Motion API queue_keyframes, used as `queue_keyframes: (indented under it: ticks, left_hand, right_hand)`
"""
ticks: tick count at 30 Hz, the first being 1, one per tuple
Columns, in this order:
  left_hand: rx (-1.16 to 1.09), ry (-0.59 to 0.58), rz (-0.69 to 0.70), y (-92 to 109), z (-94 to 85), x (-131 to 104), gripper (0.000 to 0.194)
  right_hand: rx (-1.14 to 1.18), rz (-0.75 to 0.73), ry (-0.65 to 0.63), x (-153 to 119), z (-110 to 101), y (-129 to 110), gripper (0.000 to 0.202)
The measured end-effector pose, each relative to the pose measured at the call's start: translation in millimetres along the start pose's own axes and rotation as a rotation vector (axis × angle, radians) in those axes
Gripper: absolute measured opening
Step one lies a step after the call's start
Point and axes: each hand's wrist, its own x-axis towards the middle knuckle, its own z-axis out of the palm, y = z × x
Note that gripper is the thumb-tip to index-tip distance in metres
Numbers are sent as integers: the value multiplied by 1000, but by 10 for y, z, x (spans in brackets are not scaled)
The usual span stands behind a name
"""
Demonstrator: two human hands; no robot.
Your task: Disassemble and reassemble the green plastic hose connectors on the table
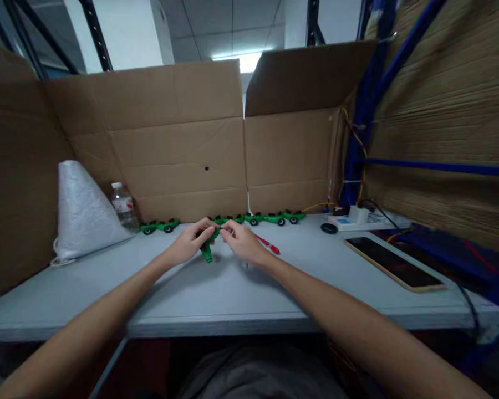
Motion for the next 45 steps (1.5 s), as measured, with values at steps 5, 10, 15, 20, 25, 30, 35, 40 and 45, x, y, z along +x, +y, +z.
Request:
queue_keyframes:
  ticks: [5, 10, 15, 20, 25, 30, 35, 40, 45]
  left_hand:
    - [-24, 16, 5, 26, -21, -7, 43]
    - [-160, 9, -28, -10, 2, 6, 45]
    - [-349, -14, -125, -59, 14, 38, 50]
    - [-541, -22, -224, -18, -2, 33, 48]
    - [-692, -17, -301, 89, -16, 11, 43]
    - [-756, -27, -331, 137, -28, 10, 40]
    - [-770, -17, -354, 143, -20, 10, 41]
    - [-794, -16, -376, 144, -23, 2, 41]
    - [-802, -50, -392, 93, -34, 2, 43]
  right_hand:
    - [83, 28, -18, -5, -25, -31, 36]
    - [75, 8, -17, 9, -26, -20, 38]
    - [75, -1, -20, 17, -34, -15, 38]
    - [19, -31, -17, 2, -49, -67, 35]
    - [48, -63, -24, -4, -63, -139, 37]
    - [153, -80, -30, 16, -64, -158, 40]
    - [203, -82, -22, 28, -63, -150, 41]
    - [226, -79, -28, 24, -68, -164, 40]
    - [205, -67, -22, 13, -47, -151, 40]
